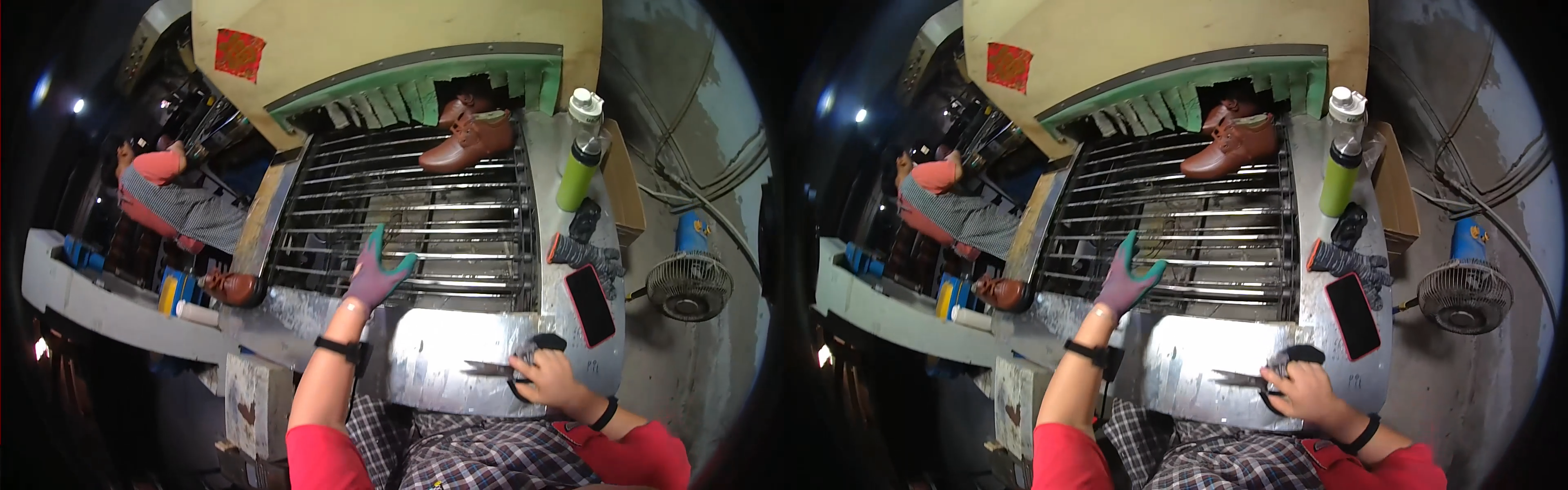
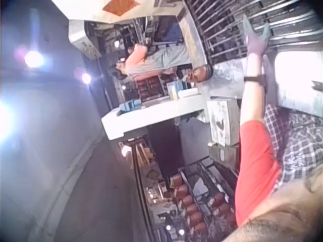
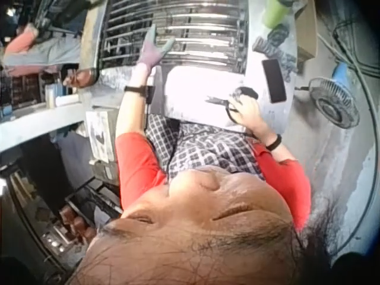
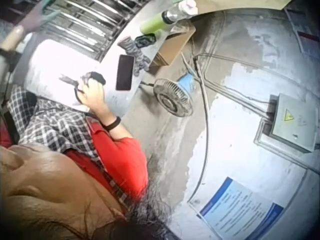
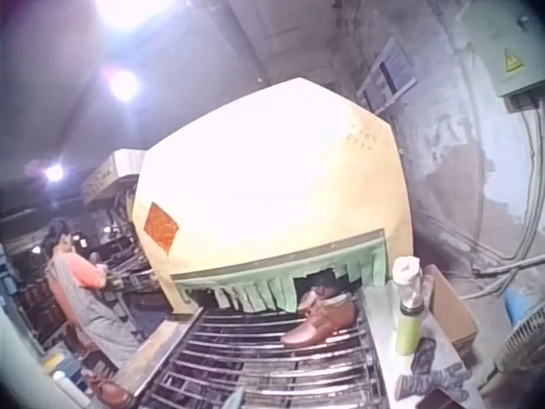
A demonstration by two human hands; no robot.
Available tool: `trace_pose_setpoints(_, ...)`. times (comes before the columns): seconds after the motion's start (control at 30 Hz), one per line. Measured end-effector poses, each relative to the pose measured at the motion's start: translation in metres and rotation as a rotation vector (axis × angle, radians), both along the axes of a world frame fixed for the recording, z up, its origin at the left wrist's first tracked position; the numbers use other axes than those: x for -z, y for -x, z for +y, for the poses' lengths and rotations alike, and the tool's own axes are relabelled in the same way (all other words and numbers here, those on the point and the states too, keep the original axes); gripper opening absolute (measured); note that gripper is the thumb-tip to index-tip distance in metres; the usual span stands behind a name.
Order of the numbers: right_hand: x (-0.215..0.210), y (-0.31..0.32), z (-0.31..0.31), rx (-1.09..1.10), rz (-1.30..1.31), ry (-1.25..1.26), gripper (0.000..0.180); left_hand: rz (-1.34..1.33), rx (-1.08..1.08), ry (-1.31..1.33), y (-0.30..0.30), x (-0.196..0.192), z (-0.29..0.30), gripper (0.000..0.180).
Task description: Trimming excess material from shoes and placing them on a drying conveyor in a factory setting.
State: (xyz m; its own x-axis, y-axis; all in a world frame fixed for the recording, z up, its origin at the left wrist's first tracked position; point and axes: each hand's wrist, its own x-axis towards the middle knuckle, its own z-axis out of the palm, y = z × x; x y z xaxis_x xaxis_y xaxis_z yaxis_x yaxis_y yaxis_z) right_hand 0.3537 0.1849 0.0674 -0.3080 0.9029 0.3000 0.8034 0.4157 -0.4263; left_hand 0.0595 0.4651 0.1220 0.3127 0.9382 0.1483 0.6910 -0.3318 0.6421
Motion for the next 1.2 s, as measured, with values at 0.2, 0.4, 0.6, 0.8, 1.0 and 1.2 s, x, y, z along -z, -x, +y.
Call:
trace_pose_setpoints(0.2,0.008,-0.011,0.012,-0.087,0.013,0.034,0.052,0.105,0.082,-0.029,-0.095,0.027,0.145,0.11)
trace_pose_setpoints(0.4,0.064,-0.023,0.004,-0.233,0.077,0.075,0.069,0.129,0.184,-0.114,-0.184,0.019,0.255,0.124)
trace_pose_setpoints(0.6,0.061,-0.028,-0.016,-0.199,-0.13,0.729,0.064,0.152,0.065,0.149,-0.236,0.039,0.273,0.137)
trace_pose_setpoints(0.8,0.04,-0.016,0.004,-0.143,0.053,0.205,0.072,0.271,0.022,-0.125,-0.214,0.032,0.193,0.101)
trace_pose_setpoints(1.0,0.029,-0.012,0.007,-0.02,0.037,-0.01,0.051,-0.023,-0.101,-0.021,-0.113,-0.02,0.053,0.088)
trace_pose_setpoints(1.2,0.026,-0.005,0.009,0.057,0.08,0.023,0.059,-1.483,-0.176,0.694,0.008,-0.057,-0.106,0.053)
